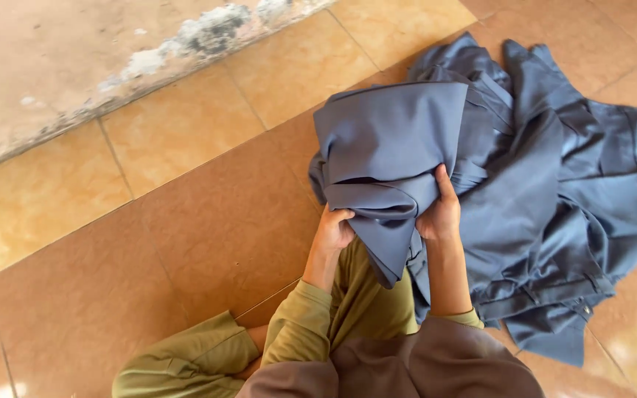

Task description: Folding a pair of trousers into a neat rectangle on the floor.

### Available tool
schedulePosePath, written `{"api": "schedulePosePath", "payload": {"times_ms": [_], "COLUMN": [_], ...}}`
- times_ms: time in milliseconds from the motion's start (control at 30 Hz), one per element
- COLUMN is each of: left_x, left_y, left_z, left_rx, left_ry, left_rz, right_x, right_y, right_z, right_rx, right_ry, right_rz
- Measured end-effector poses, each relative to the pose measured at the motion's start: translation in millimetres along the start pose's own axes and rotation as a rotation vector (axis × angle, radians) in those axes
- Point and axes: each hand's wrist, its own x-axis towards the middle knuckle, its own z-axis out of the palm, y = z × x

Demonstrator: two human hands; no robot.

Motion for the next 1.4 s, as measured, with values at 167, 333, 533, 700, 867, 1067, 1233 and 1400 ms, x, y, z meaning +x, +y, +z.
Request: {"api": "schedulePosePath", "payload": {"times_ms": [167, 333, 533, 700, 867, 1067, 1233, 1400], "left_x": [-13.4, -41.6, -107.3, -140.7, -172.3, -219.0, -224.8, -225.4], "left_y": [57.0, 118.1, 202.5, 247.3, 297.7, 244.8, 216.0, 216.9], "left_z": [-31.5, -64.4, -45.7, -154.2, -60.5, -212.0, -190.9, -135.4], "left_rx": [0.005, -0.009, -0.019, -0.015, 0.683, 1.335, 1.704, 2.299], "left_ry": [-0.008, -0.055, -0.011, 0.281, 0.943, 1.219, 1.055, 0.792], "left_rz": [0.157, 0.314, 0.475, 0.459, 0.453, 0.397, 0.144, 0.567], "right_x": [-1.7, -24.5, -42.9, -70.0, -57.8, 3.4, -18.4, -23.0], "right_y": [38.6, 79.6, 154.3, 207.5, 262.3, 344.2, 350.1, 358.8], "right_z": [55.8, 116.0, 158.6, 193.6, 165.7, -4.4, -8.1, -13.3], "right_rx": [0.034, 0.013, -0.111, -0.378, -0.688, -1.238, -1.191, -1.369], "right_ry": [-0.147, -0.306, -0.532, -0.731, -0.785, -0.716, -0.684, -0.887], "right_rz": [0.082, 0.203, 0.337, 0.368, 0.393, 0.401, 0.437, 0.392]}}
